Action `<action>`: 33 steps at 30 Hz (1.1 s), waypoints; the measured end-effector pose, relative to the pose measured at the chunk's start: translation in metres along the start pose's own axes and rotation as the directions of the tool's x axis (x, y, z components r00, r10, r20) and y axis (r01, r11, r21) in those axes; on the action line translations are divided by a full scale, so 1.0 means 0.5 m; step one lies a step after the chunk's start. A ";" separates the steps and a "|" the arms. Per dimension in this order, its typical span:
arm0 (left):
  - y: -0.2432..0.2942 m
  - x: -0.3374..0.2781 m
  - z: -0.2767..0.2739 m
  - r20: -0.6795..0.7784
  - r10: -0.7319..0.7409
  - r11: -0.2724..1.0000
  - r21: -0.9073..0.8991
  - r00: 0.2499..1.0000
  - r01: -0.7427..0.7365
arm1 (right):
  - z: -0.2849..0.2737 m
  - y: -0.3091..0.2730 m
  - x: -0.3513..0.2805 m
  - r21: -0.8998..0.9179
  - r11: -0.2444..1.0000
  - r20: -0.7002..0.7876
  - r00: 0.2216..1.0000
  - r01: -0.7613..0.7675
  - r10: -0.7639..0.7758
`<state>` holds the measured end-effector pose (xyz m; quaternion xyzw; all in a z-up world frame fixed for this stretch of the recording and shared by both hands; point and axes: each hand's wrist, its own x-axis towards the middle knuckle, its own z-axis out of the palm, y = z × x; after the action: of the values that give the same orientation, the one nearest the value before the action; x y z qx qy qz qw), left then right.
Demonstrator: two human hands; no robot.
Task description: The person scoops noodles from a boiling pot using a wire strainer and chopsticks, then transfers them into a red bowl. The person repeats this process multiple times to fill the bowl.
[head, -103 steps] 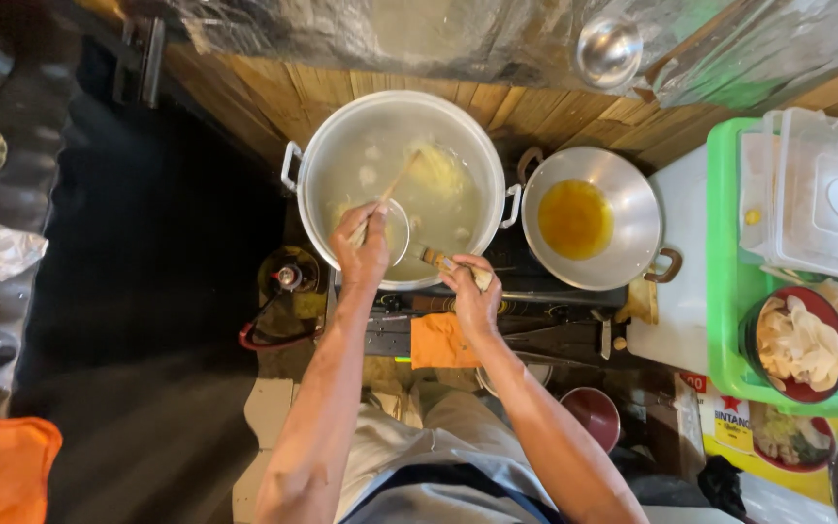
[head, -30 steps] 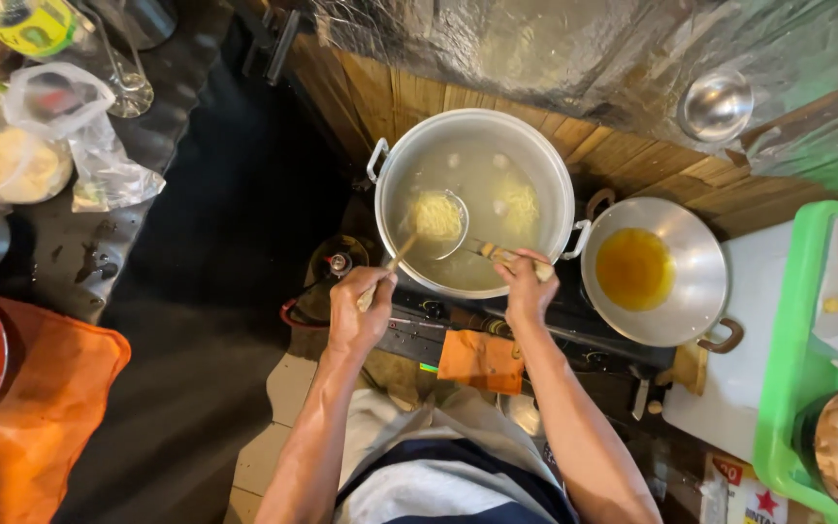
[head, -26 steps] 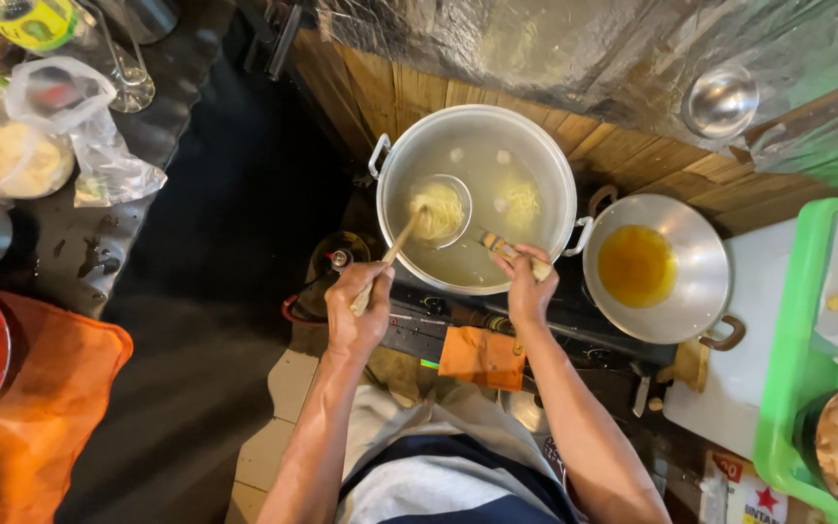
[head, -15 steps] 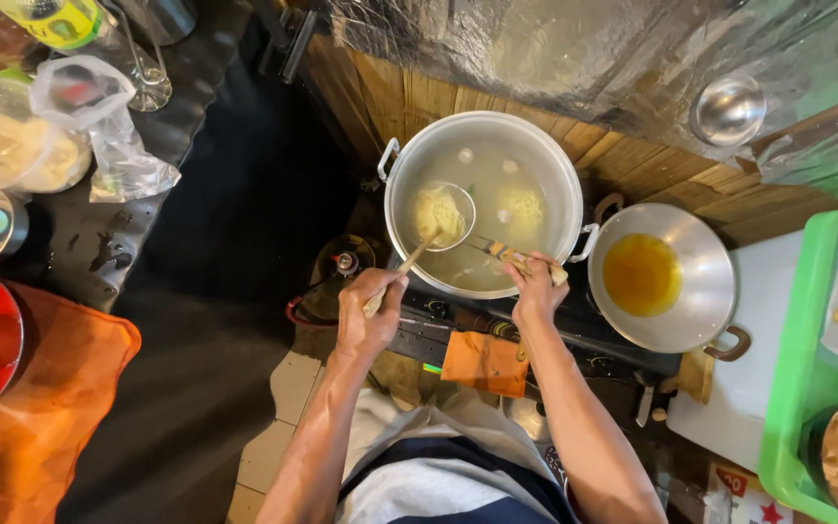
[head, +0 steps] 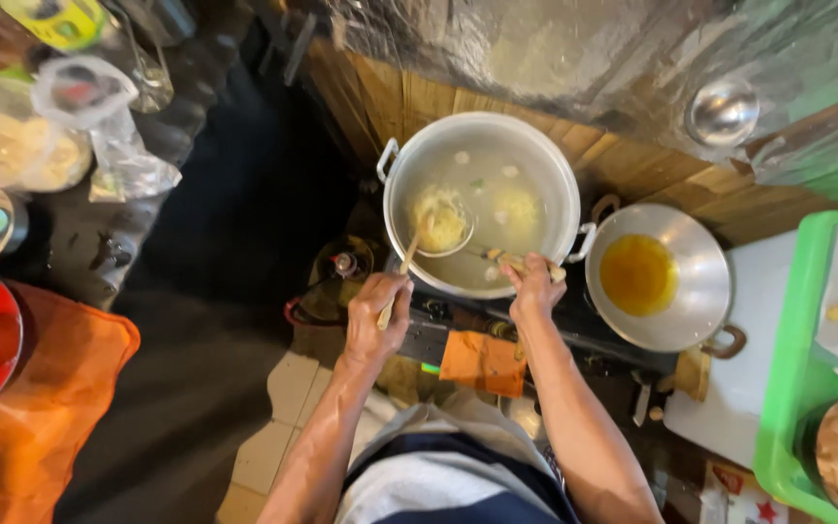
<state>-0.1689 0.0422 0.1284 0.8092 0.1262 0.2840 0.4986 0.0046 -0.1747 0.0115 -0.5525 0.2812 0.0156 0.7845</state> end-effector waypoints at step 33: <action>0.011 0.006 0.012 0.015 -0.094 0.993 -0.072 0.995 0.095 | 0.020 -0.014 -0.013 -0.232 0.917 0.365 0.903 0.326 -0.228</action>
<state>-0.1635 0.0365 0.1320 0.7853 0.1511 0.2598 0.5413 0.0058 -0.1668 0.0228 -0.6845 0.0582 0.0358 0.7258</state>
